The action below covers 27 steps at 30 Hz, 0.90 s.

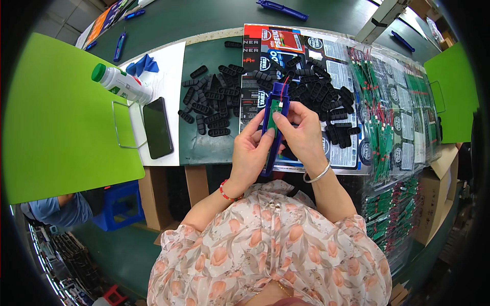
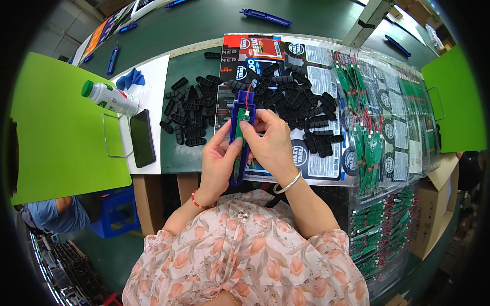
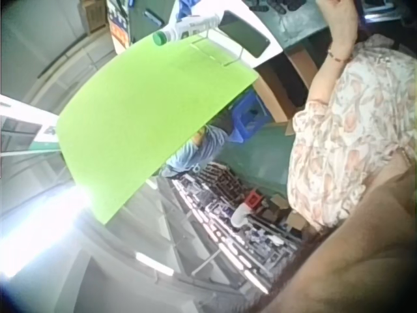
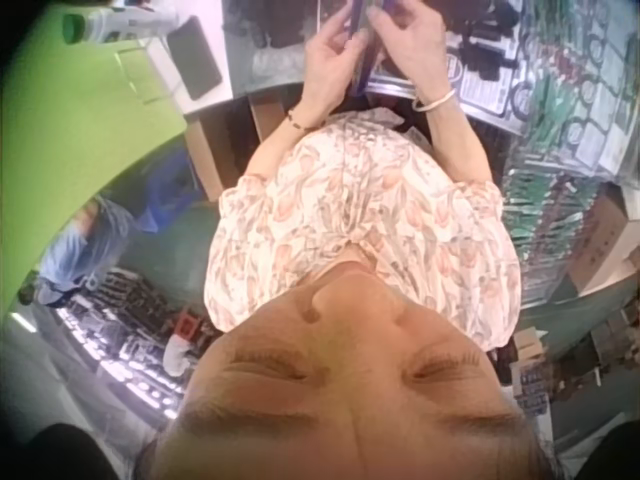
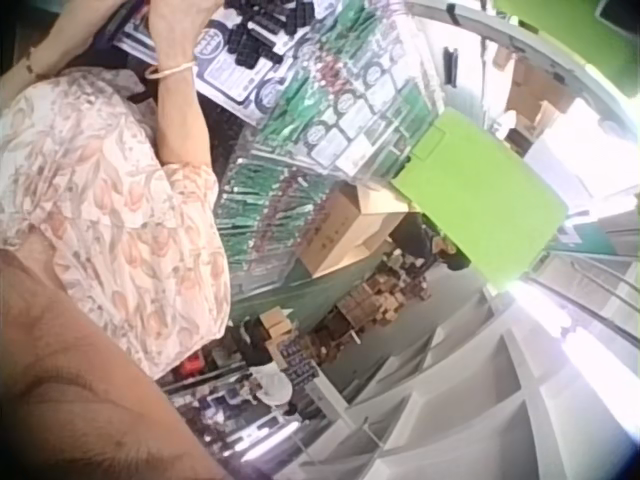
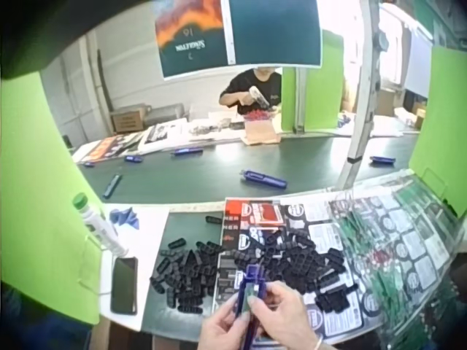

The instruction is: Manually assemble components, circuit boards, and casing elements for an electronic device on a factory production floor.

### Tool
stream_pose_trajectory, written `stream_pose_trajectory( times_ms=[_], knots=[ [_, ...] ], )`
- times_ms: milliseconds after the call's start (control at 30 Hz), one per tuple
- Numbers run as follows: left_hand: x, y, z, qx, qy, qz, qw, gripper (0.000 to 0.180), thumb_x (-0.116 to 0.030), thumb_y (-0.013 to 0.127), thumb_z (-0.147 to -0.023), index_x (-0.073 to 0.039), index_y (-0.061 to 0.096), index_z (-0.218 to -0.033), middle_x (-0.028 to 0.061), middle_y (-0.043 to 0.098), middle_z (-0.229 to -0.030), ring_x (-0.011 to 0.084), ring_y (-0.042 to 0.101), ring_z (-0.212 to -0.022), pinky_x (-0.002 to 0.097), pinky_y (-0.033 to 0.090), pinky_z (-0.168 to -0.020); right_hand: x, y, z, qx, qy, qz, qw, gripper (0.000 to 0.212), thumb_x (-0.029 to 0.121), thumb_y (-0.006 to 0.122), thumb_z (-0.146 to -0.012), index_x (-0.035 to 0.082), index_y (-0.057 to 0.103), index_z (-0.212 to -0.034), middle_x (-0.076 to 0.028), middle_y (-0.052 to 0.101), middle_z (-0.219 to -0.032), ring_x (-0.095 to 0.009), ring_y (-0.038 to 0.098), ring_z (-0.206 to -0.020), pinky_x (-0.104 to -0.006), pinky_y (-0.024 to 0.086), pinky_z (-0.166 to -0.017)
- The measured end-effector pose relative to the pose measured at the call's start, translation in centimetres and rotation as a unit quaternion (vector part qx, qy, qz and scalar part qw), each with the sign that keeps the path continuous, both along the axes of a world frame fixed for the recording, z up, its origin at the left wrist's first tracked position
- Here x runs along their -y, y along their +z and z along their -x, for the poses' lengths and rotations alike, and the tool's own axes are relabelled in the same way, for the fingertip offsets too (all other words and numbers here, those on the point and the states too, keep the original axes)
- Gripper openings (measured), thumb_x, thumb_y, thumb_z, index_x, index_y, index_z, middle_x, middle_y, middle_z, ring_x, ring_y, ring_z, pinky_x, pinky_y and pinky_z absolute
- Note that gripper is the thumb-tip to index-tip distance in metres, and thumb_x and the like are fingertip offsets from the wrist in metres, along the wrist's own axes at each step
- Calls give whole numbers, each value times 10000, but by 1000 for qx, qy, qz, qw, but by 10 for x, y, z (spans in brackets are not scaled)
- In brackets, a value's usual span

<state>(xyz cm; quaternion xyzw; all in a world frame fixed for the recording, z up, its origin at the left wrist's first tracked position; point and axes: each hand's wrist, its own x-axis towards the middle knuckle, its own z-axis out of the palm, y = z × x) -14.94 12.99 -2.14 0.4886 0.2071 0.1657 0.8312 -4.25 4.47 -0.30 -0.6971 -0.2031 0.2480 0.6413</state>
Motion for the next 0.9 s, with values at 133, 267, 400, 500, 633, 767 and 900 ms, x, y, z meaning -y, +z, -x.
stream_pose_trajectory(
  times_ms=[133,267,400,500,633,767,900],
  knots=[
    [-2,-3,-2,-13,5,-39,999,488,-42,527,-958,-16,381,-1422,72,673,-854,88,630,-660,220,529,-600,-3,-7,0,-19,-3,-14,1000,177,102,662,-850,-49,626,-935,-72,662,-710,-93,611,-570,-238,473,-419],
    [-19,0,-10,-18,-4,-76,997,486,-36,539,-949,-13,395,-1413,82,676,-854,94,626,-640,225,522,-583,-7,-9,-1,26,-28,6,999,247,160,672,-858,-48,641,-988,-79,670,-746,-114,632,-621,-264,508,-527],
    [-89,25,-57,-5,55,-144,988,438,-49,534,-938,19,445,-1362,111,688,-837,130,648,-700,253,523,-622,5,-4,1,80,-38,-40,995,341,158,660,-869,-38,590,-1140,-104,648,-902,-159,649,-708,-282,525,-637],
    [-195,25,-125,-30,81,-190,978,431,-40,515,-926,32,456,-1346,134,696,-862,160,666,-747,273,520,-648,27,15,-7,165,-37,18,985,271,64,653,-848,-2,616,-1108,-77,635,-882,-131,640,-683,-237,501,-561],
    [-324,-27,-217,-163,213,-345,900,365,-124,574,-848,-36,627,-1198,116,715,-905,202,687,-784,329,517,-686,53,17,-23,204,-98,44,973,171,32,638,-845,4,657,-1013,-74,633,-834,-134,643,-669,-233,497,-546],
    [-384,-44,-267,-296,221,-509,778,331,-220,581,-780,-118,716,-1064,131,711,-946,293,686,-842,379,509,-752,88,17,-30,240,-137,94,957,144,6,643,-833,-10,660,-975,-96,642,-834,-167,639,-667,-246,492,-525],
    [-415,-62,-290,-360,219,-540,728,325,-223,571,-787,-98,712,-1051,163,700,-975,334,672,-918,394,506,-790,114,21,-36,243,-176,123,946,119,-14,640,-823,-16,663,-939,-113,649,-819,-178,631,-639,-248,494,-525]
  ],
)
